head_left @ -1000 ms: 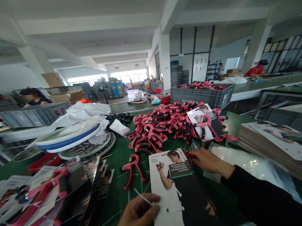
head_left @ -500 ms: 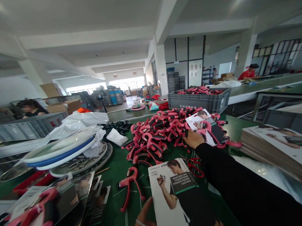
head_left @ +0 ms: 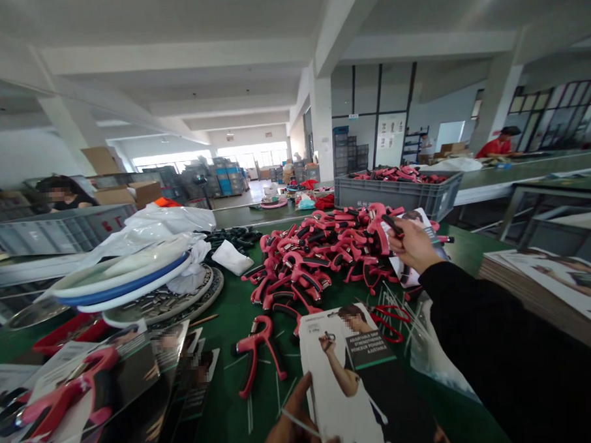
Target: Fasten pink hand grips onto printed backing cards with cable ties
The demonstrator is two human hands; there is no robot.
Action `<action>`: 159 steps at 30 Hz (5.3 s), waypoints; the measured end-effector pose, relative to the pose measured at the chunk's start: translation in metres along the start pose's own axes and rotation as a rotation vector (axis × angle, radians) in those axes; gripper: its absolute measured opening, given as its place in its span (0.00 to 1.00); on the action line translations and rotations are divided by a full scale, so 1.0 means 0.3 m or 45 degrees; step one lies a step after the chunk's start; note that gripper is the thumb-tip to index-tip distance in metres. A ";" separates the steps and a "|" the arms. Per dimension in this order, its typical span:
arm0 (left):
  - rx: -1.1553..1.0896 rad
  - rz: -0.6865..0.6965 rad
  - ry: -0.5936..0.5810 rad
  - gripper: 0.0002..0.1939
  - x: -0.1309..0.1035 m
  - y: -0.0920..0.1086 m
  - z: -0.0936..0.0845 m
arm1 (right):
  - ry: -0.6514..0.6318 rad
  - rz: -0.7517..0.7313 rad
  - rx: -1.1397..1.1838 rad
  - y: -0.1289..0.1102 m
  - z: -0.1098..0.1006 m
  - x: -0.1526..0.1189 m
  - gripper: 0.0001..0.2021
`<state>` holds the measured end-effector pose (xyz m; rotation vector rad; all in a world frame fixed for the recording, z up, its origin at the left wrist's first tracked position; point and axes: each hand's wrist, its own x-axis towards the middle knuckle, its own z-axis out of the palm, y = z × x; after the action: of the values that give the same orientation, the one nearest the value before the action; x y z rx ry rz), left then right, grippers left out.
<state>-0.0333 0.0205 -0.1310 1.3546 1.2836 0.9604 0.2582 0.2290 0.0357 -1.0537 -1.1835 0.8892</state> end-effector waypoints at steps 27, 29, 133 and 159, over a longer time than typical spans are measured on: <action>0.541 0.337 0.046 0.19 0.055 0.324 -0.049 | -0.360 1.091 0.849 -0.051 0.161 -0.814 0.20; 0.574 0.342 0.036 0.19 0.053 0.323 -0.050 | -0.499 1.101 0.585 -0.056 0.138 -0.836 0.19; 0.269 0.529 -0.275 0.13 0.180 0.349 0.026 | -0.782 0.033 -0.736 0.036 0.170 -0.604 0.17; 0.684 0.721 -0.360 0.11 0.118 0.385 0.013 | -0.425 -0.968 -0.922 0.047 0.126 -0.715 0.06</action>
<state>-0.0023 0.0617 -0.0217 2.2667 0.9855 0.7661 0.1834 0.0365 -0.0355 -0.8870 -2.0839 0.0062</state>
